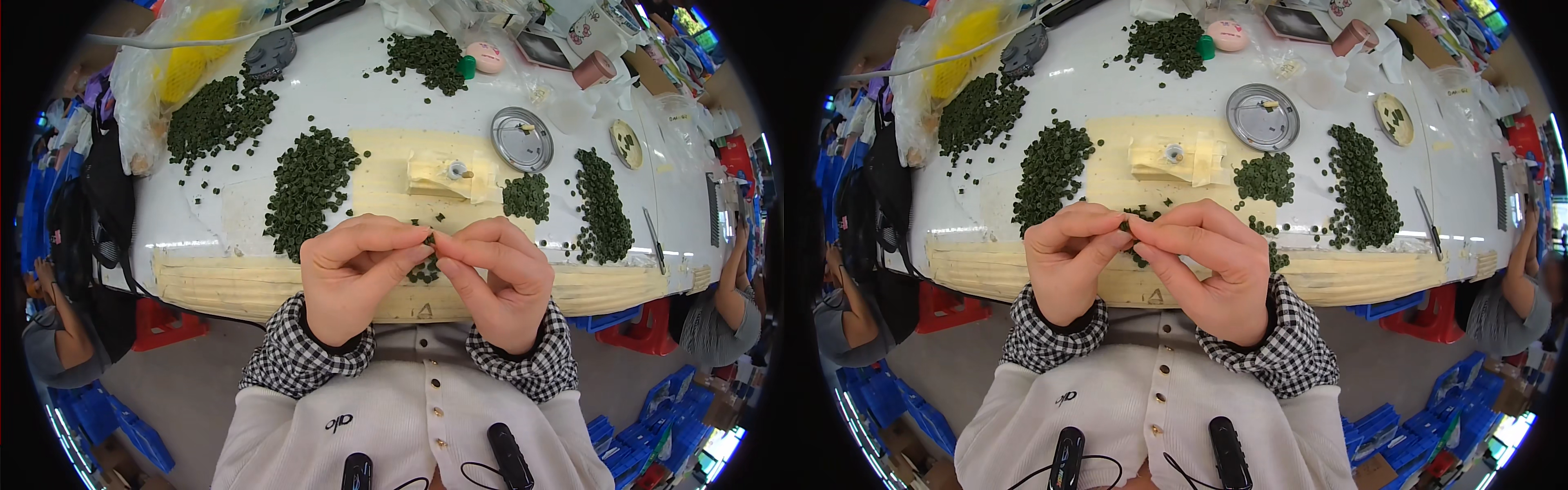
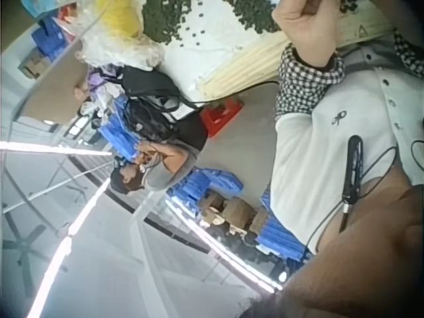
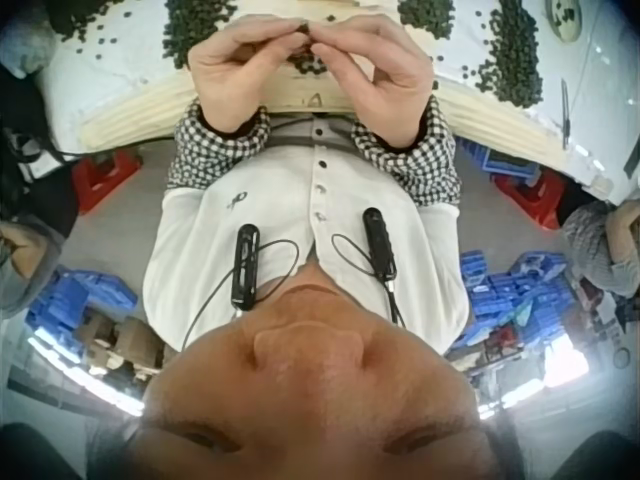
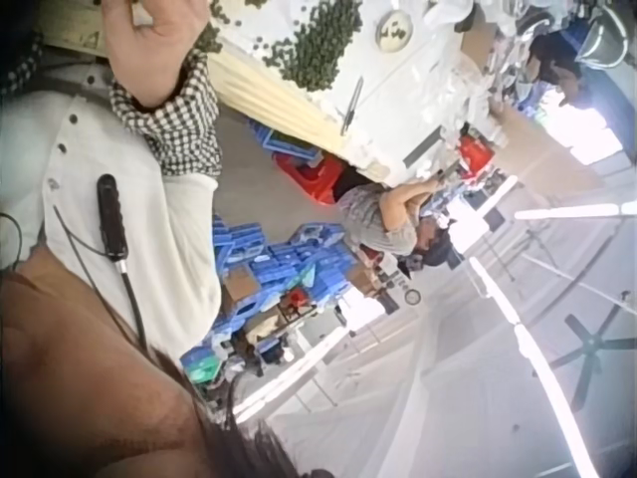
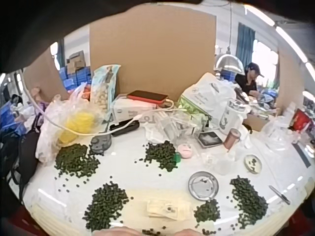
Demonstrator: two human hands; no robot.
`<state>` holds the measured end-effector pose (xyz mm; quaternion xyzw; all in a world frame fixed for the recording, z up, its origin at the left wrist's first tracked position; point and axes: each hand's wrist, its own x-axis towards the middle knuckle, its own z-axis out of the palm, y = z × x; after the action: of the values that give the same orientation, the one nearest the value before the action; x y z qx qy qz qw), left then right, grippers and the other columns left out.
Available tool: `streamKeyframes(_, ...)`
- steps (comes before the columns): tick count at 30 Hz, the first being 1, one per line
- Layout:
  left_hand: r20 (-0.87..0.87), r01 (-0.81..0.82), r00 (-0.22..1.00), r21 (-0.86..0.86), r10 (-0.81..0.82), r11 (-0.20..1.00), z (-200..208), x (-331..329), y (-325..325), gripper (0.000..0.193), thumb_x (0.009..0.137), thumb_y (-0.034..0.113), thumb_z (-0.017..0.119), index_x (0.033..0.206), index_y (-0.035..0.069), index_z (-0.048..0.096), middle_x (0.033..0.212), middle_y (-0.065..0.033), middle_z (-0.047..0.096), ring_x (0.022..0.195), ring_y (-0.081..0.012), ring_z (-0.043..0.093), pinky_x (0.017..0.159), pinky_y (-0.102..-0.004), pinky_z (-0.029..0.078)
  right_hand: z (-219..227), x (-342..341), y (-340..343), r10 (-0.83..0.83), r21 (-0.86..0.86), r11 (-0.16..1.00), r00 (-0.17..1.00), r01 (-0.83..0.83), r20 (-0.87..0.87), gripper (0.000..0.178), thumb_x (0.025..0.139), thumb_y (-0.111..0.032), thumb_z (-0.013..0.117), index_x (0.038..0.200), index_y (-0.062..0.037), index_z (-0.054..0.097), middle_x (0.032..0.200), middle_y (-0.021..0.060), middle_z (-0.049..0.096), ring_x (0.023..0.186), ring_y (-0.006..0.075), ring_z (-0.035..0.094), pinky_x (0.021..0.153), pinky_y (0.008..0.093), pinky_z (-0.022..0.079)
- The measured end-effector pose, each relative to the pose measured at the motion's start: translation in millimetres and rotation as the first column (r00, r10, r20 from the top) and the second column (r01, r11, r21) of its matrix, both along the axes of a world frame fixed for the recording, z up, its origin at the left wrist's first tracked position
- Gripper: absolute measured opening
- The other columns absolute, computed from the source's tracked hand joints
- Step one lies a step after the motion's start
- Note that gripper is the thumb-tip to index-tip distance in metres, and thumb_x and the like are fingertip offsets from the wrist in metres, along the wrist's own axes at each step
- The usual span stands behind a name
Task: Manually assembling small green plastic components at a factory workbench.
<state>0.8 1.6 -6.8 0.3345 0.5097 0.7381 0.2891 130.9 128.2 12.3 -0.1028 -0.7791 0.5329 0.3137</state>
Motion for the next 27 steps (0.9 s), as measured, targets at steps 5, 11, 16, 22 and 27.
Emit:
streamKeyframes(5,0.163,-0.039,0.985,-0.055,0.047,0.998,6.5,6.0,0.6,0.017,0.084,-0.01,0.068,0.1,-0.005,0.069,0.097,-0.0119,0.069,0.083,-0.012,0.065,0.07,-0.0208,0.051,3.5,1.3,-0.3,0.004,0.028,1.0,0.999,-0.005,0.033,0.027,0.081,0.005,0.07,0.107,-0.003,0.072,0.093,0.0086,0.066,0.078,0.0151,0.064,0.067,0.0249,0.051)
streamKeyframes(11,-0.049,-0.052,0.998,-0.057,0.049,0.997,4.6,0.9,-1.6,0.019,0.082,-0.011,0.068,0.099,-0.004,0.07,0.098,-0.0122,0.069,0.085,-0.0126,0.065,0.07,-0.0216,0.051,0.8,0.3,-0.4,0.003,-0.01,1.0,1.0,-0.003,0.008,0.027,0.081,0.005,0.07,0.107,-0.0024,0.072,0.093,0.0089,0.066,0.079,0.0149,0.064,0.069,0.0247,0.052)
streamKeyframes(16,-0.142,-0.057,0.989,-0.049,0.05,0.997,4.3,-1.3,-1.6,0.02,0.082,-0.011,0.068,0.1,-0.004,0.07,0.098,-0.013,0.069,0.087,-0.0149,0.065,0.073,-0.0237,0.051,-0.5,0.0,-0.7,0.009,-0.029,1.0,1.0,-0.009,0.006,0.026,0.081,0.005,0.07,0.107,-0.002,0.072,0.094,0.009,0.066,0.079,0.0148,0.064,0.07,0.0247,0.052)
streamKeyframes(22,-0.168,-0.058,0.985,-0.054,0.049,0.997,6.8,-1.7,-1.2,0.019,0.081,-0.01,0.068,0.099,-0.003,0.071,0.097,-0.0133,0.07,0.086,-0.0157,0.066,0.073,-0.0245,0.051,1.4,0.8,0.4,0.02,-0.024,1.0,0.999,-0.019,0.03,0.027,0.081,0.004,0.071,0.107,-0.0025,0.072,0.093,0.0088,0.066,0.078,0.0146,0.063,0.068,0.0244,0.051)
streamKeyframes(27,-0.234,-0.068,0.971,-0.058,0.052,0.996,7.3,-3.0,-0.3,0.02,0.081,-0.009,0.069,0.098,-0.001,0.072,0.093,-0.012,0.071,0.083,-0.0158,0.066,0.071,-0.0247,0.05,2.9,1.5,2.6,0.037,0.033,0.999,0.998,-0.038,0.043,0.029,0.081,0.004,0.071,0.108,-0.0041,0.072,0.092,0.009,0.067,0.077,0.0144,0.063,0.066,0.0238,0.051)
